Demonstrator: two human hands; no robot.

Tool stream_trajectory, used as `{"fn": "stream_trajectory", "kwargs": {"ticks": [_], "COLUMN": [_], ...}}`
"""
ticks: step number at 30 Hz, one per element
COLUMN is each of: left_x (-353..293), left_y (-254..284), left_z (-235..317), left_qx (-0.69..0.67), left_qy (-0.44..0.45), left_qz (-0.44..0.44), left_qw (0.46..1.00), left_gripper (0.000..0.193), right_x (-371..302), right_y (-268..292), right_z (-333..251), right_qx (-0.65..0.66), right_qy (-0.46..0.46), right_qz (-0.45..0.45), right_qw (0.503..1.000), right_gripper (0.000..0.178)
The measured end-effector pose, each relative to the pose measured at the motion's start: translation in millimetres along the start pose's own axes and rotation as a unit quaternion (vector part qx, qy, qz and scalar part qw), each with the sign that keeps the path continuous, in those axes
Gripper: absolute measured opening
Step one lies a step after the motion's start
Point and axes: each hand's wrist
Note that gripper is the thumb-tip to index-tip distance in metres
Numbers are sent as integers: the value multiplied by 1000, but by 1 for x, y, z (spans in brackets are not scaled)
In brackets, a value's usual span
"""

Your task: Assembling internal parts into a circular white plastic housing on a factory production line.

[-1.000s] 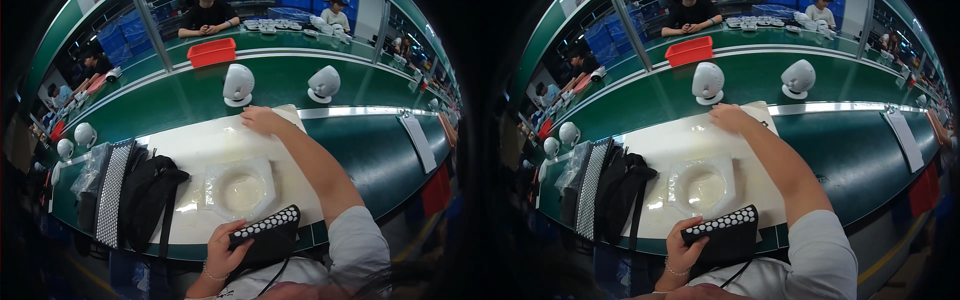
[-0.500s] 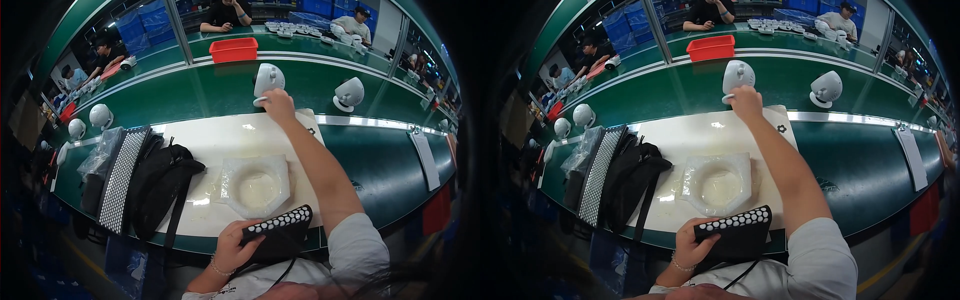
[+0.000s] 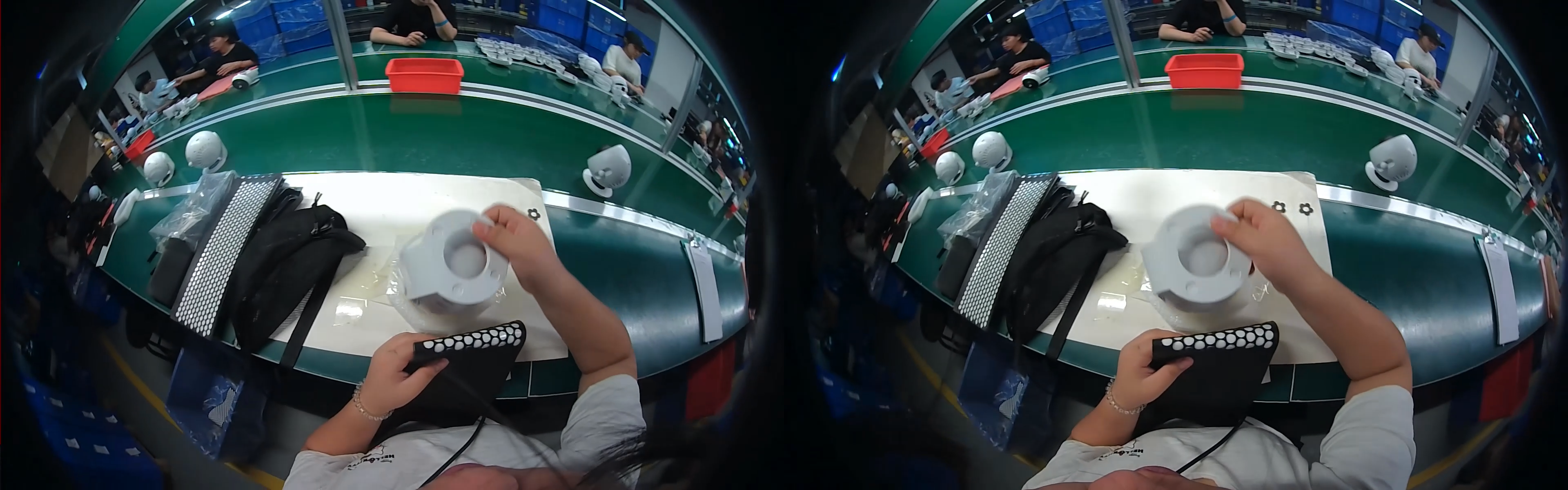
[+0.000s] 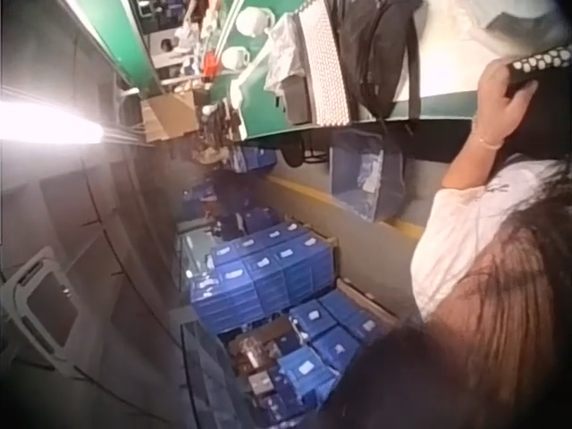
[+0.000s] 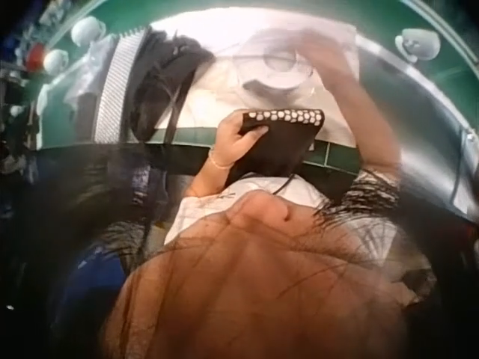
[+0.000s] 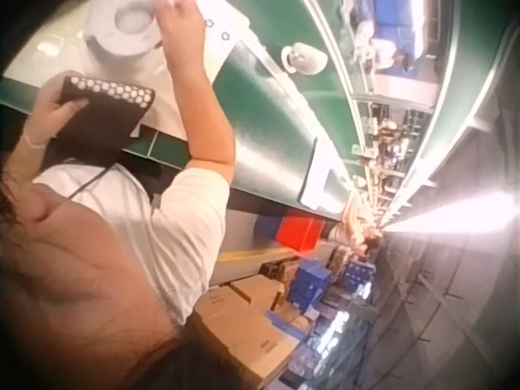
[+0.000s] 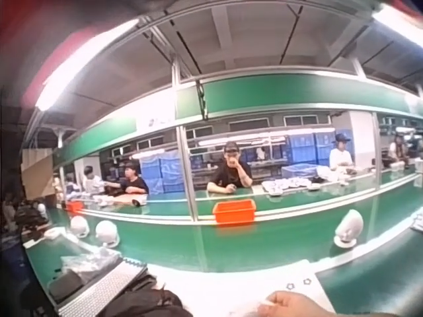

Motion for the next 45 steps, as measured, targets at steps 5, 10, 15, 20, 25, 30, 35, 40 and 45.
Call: {"fn": "stream_trajectory", "kwargs": {"ticks": [5,10,15,20,25,30,35,40,45], "left_x": [-4,-3,-5,-2,-4,-7,-6,-6,-4], "left_y": [2,1,-7,-11,-10,-8,-10,-9,-10], "left_z": [0,5,-3,8,4,-2,-2,-4,-2], "left_qx": [-19,-86,-139,-213,-191,-153,-108,-55,-60], "left_qy": [31,99,119,133,148,117,98,88,104], "left_qz": [8,75,85,95,79,90,97,84,80], "left_qw": [999,989,979,963,967,977,985,991,990], "left_gripper": [25,17,26,30,19,13,12,10,10], "right_x": [-34,-79,-93,-92,-91,-88,-81,-79,-81], "right_y": [6,15,22,18,26,20,35,35,38], "right_z": [29,79,63,53,58,61,50,50,41], "right_qx": [120,191,-159,-91,-91,-29,-146,-248,-303], "right_qy": [-21,52,116,20,-24,4,155,281,379], "right_qz": [-5,-152,-109,-113,-175,-113,-90,-75,-90], "right_qw": [993,968,974,989,980,993,973,924,870], "right_gripper": [33,56,37,20,25,21,16,13,13]}}
Point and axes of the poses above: each hand's wrist, its own x-axis towards the middle knuckle, its own y-axis out of the back of the hand, z = x × y, and after that the axes turned 1 degree about x, right-handed
